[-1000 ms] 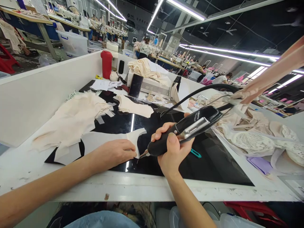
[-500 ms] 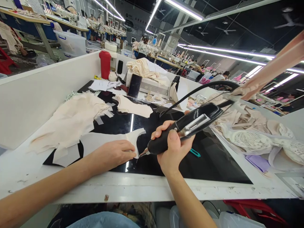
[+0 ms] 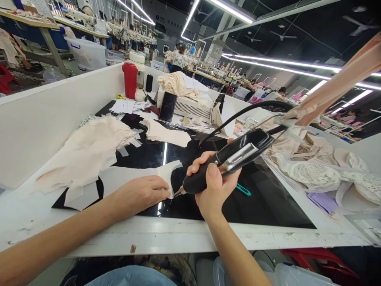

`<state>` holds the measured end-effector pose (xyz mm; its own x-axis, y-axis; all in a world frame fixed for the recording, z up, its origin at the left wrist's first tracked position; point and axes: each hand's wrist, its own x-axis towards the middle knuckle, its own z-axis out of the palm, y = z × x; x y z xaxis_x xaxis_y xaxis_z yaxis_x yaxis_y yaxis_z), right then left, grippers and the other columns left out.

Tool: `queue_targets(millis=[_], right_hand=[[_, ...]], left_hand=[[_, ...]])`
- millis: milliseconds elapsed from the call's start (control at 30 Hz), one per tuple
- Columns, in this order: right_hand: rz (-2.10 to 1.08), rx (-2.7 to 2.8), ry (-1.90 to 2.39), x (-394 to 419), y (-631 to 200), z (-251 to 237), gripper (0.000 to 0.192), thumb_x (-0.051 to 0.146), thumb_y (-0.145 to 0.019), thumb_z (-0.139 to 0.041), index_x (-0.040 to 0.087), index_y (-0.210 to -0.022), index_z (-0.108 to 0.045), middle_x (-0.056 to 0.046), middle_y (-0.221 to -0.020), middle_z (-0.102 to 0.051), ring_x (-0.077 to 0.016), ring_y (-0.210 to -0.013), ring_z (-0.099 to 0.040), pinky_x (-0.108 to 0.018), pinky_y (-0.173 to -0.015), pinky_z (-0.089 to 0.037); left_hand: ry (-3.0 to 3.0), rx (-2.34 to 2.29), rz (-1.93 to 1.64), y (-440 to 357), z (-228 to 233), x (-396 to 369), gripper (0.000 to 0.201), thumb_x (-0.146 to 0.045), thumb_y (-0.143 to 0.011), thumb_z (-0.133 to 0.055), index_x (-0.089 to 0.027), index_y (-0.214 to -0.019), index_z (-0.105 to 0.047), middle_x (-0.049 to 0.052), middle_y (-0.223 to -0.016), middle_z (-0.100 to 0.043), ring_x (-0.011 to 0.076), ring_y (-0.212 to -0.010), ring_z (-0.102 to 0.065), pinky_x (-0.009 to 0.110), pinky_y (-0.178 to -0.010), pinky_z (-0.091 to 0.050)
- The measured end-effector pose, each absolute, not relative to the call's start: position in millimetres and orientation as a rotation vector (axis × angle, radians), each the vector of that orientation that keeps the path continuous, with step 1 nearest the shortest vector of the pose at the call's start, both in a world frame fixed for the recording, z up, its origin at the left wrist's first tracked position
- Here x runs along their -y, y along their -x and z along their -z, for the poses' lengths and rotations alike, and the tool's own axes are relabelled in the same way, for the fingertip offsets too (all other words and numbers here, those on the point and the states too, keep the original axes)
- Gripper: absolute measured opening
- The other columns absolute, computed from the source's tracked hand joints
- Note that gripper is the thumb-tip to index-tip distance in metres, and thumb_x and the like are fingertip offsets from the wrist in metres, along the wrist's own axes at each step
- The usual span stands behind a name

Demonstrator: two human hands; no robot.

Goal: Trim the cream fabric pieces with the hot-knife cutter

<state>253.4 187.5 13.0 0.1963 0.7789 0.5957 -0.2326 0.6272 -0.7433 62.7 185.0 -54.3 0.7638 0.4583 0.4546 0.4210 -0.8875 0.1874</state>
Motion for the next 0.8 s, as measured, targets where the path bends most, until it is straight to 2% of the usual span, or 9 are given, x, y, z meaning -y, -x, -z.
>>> queue_targets(millis=[233, 467, 800], right_hand=[[-0.767, 1.173, 0.574, -187.0, -251.8, -12.4, 0.029, 0.027, -0.093, -0.066, 0.032, -0.113, -0.046, 0.006, -0.087, -0.06, -0.0093, -0.06, -0.059, -0.028, -0.057, -0.055], [-0.752, 1.155, 0.569, -188.2, -249.6, -13.1, 0.035, 0.034, -0.091, -0.068, 0.033, -0.118, -0.045, 0.006, -0.086, -0.059, -0.0095, -0.059, -0.059, -0.028, -0.056, -0.054], [-0.757, 1.188, 0.553, -188.3, -246.6, -10.6, 0.025, 0.025, -0.094, -0.064, 0.031, -0.111, -0.046, 0.006, -0.087, -0.061, -0.009, -0.06, -0.061, -0.026, -0.055, -0.054]], left_hand=[[-2.85, -0.733, -0.768, -62.7, 53.3, -184.6, 0.023, -0.01, -0.105, -0.049, -0.017, -0.106, -0.071, 0.009, -0.115, -0.072, 0.02, -0.103, -0.069, 0.03, -0.09, -0.057], [-2.83, -0.739, -0.782, -62.2, 56.6, -185.4, 0.021, -0.012, -0.104, -0.052, -0.019, -0.112, -0.071, 0.008, -0.116, -0.071, 0.0205, -0.103, -0.069, 0.031, -0.09, -0.058], [-2.799, -0.749, -0.767, -61.7, 58.6, -185.9, 0.024, -0.016, -0.107, -0.05, -0.02, -0.113, -0.072, 0.008, -0.116, -0.071, 0.0199, -0.102, -0.069, 0.031, -0.09, -0.058]])
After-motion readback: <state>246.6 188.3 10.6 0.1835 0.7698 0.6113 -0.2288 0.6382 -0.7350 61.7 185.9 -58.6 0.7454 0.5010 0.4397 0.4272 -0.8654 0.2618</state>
